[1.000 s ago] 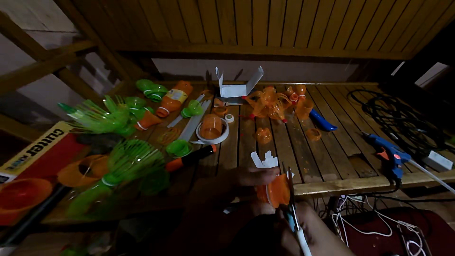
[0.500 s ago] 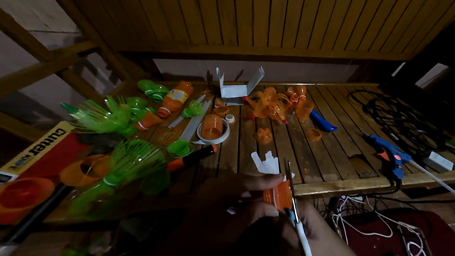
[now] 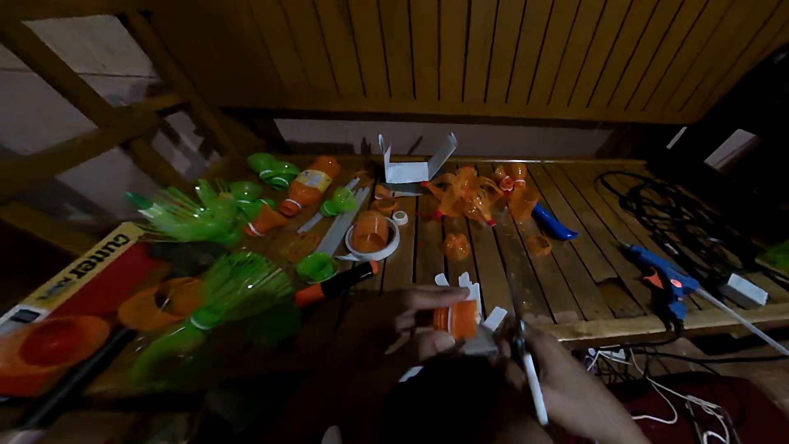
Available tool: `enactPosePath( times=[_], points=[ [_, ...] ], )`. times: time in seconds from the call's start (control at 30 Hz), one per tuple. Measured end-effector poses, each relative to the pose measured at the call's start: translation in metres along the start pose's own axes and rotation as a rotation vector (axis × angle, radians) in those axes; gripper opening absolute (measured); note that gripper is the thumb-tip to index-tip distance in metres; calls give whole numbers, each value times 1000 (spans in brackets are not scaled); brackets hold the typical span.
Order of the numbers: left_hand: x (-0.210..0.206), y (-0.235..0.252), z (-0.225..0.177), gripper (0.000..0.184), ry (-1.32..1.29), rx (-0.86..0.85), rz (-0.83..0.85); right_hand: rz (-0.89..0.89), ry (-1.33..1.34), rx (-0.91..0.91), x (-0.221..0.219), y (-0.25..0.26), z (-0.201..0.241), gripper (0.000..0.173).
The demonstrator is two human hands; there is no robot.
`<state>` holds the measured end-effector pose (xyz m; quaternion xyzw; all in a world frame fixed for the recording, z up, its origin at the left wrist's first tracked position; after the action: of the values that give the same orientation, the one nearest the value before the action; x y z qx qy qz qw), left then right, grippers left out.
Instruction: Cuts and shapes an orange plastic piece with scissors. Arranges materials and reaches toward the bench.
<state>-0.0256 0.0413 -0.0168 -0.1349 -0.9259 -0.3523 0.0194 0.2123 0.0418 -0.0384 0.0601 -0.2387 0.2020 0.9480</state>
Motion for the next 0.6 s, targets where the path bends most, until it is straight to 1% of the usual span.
enactPosePath(
  times=[0.03,0.1,0.17,0.2,0.27,0.37,0.5,0.57,0.6],
  points=[
    [4,3,3,32,22,25,7,-33,-173,-120,11,3,3,31],
    [14,13,9,32,39,73,29,-76,-465,-327,33,14,6,49],
    [22,22,17,30,29,82,35,-82,-660,-460,50,22,6,55],
    [25,25,19,30,41,84,25,-76,-707,-497,56,25,6,58],
    [27,28,18,31,90,106,-13,-54,-744,-515,64,28,2,60],
    [29,31,14,34,162,110,-35,-22,-788,-507,67,34,-4,57],
    [39,40,9,34,276,88,31,-16,-869,-536,64,40,-6,61],
    [44,48,7,35,289,98,62,-17,-901,-558,62,44,-6,65],
    [46,51,5,35,286,113,77,-30,-909,-556,62,46,-8,64]
  ],
)
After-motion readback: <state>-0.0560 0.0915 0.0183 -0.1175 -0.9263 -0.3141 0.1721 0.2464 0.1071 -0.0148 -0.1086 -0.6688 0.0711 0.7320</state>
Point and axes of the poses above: each hand's wrist, its own y-axis towards the middle knuckle, its own x-axis out of the back of the hand, z = x × y, the point moved 2 cm from there along y, towards the middle knuckle, and after that the axes turned 4 degrees about -z, right-handed, at the moved point
